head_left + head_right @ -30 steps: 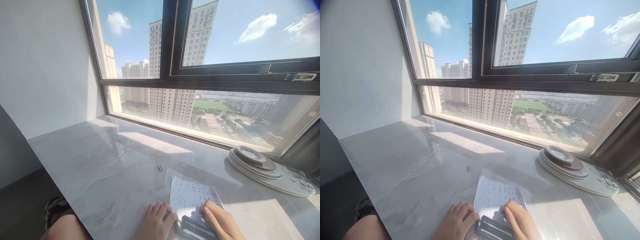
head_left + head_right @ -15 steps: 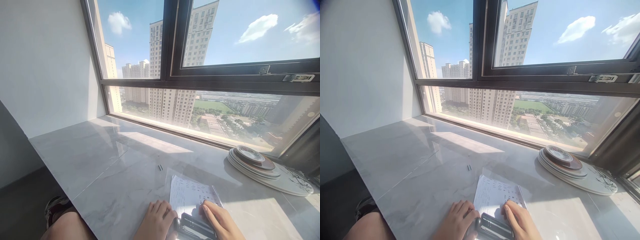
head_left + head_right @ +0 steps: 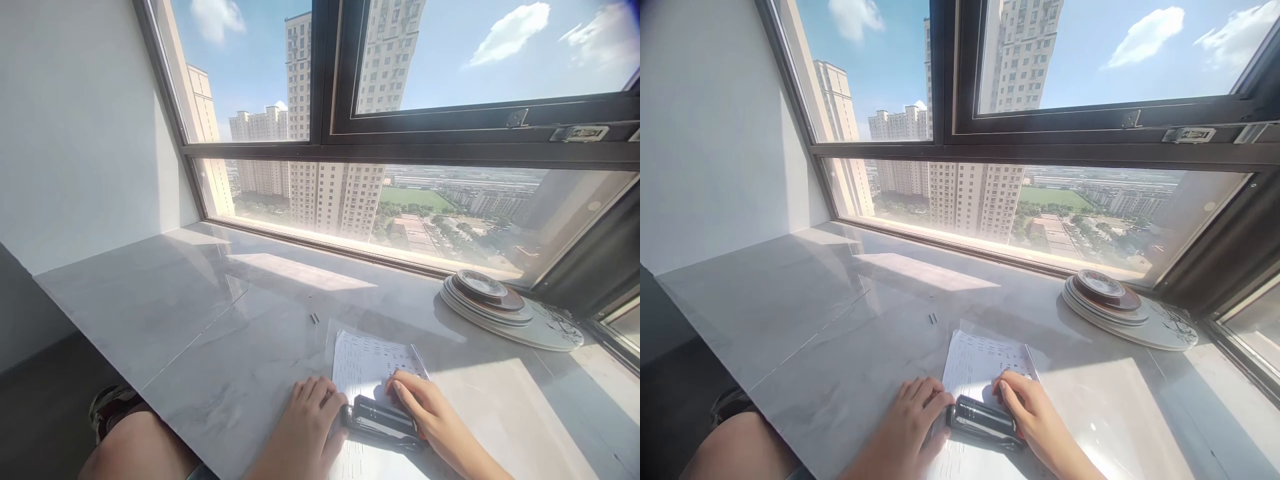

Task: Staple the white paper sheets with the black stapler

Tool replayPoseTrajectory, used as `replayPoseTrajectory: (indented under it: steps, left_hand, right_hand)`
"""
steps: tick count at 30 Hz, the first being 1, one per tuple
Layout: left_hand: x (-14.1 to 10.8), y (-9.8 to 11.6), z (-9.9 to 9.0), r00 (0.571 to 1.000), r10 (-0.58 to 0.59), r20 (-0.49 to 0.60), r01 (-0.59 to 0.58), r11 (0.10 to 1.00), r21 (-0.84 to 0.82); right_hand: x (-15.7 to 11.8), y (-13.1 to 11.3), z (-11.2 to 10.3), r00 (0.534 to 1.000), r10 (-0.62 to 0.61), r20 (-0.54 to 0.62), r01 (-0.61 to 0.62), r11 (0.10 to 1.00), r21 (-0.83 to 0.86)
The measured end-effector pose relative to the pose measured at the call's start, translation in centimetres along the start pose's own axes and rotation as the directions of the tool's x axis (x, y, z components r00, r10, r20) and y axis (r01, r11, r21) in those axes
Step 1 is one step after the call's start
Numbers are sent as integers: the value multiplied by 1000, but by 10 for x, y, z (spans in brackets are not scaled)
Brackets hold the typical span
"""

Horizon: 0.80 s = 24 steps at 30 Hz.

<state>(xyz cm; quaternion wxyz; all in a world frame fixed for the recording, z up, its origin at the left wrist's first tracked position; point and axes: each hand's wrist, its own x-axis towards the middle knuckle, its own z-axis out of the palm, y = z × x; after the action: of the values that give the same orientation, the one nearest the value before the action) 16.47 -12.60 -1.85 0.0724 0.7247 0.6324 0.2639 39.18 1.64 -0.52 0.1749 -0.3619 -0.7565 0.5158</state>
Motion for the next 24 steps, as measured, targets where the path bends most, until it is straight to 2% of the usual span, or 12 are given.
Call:
replayPoseTrajectory:
  steps: [4,9,13,24]
  left_hand:
    - [0,7,-10,999,-15,32,16,1000,-21]
    - [0,8,-13,998,-15,56,16,1000,-18]
    - [-1,8,-16,997,-14,75,15,1000,-16]
    - [-2,1,-16,999,9,51,-4,996,-93]
  right_hand:
    - [-1,-5,-1,999,-37,-22,36,999,-40]
    - [-1,-7,-2,994,-95,-55,89,990,-111]
    - [1,-4,-2,995,-94,-38,90,990,-111]
    - [7,-1,-1,978,-201,-64,188,969,-160]
